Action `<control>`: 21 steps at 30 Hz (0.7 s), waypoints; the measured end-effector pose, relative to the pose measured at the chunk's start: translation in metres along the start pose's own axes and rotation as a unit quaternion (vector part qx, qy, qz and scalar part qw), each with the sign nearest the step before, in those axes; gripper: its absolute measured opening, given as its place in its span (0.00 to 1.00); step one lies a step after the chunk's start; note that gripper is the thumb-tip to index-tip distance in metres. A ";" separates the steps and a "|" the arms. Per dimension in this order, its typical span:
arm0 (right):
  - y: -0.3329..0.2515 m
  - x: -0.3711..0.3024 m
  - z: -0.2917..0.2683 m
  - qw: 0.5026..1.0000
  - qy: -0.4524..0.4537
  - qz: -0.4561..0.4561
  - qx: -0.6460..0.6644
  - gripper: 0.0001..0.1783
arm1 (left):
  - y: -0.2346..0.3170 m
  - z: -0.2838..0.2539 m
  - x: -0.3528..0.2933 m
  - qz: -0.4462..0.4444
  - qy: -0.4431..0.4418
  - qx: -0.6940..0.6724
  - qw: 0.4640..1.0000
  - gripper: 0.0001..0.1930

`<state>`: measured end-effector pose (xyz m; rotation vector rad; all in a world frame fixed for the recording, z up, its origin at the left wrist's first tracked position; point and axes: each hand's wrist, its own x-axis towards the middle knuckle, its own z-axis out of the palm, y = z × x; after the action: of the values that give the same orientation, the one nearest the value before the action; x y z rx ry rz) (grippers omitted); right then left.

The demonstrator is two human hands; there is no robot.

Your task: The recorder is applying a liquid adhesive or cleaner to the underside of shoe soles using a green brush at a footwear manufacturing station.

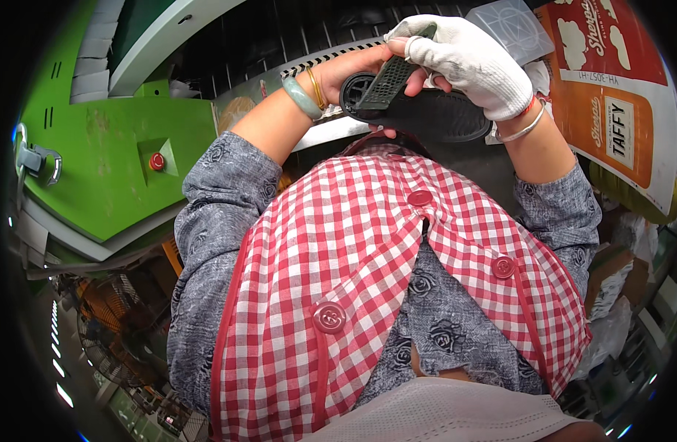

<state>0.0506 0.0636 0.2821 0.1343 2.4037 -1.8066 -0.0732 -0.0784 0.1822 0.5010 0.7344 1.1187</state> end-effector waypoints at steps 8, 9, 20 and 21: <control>0.014 -0.010 -0.013 0.999 -0.024 0.018 0.016 0.14 | 0.014 0.022 -0.012 -0.002 0.138 0.004 0.990 0.33; 0.018 -0.014 -0.014 0.999 -0.015 0.029 0.018 0.14 | 0.012 0.009 -0.013 -0.042 0.092 -0.016 0.995 0.34; 0.087 -0.048 -0.038 0.936 0.322 -0.008 0.144 0.16 | -0.016 -0.024 -0.016 0.031 0.175 -0.018 0.984 0.22; 0.099 -0.045 -0.040 0.928 0.351 0.011 0.126 0.16 | -0.019 -0.020 -0.016 0.081 0.223 -0.013 0.971 0.23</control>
<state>0.1082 0.1305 0.2062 0.9854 2.5170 -2.3480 -0.0805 -0.1004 0.1603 0.2906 1.0811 1.4151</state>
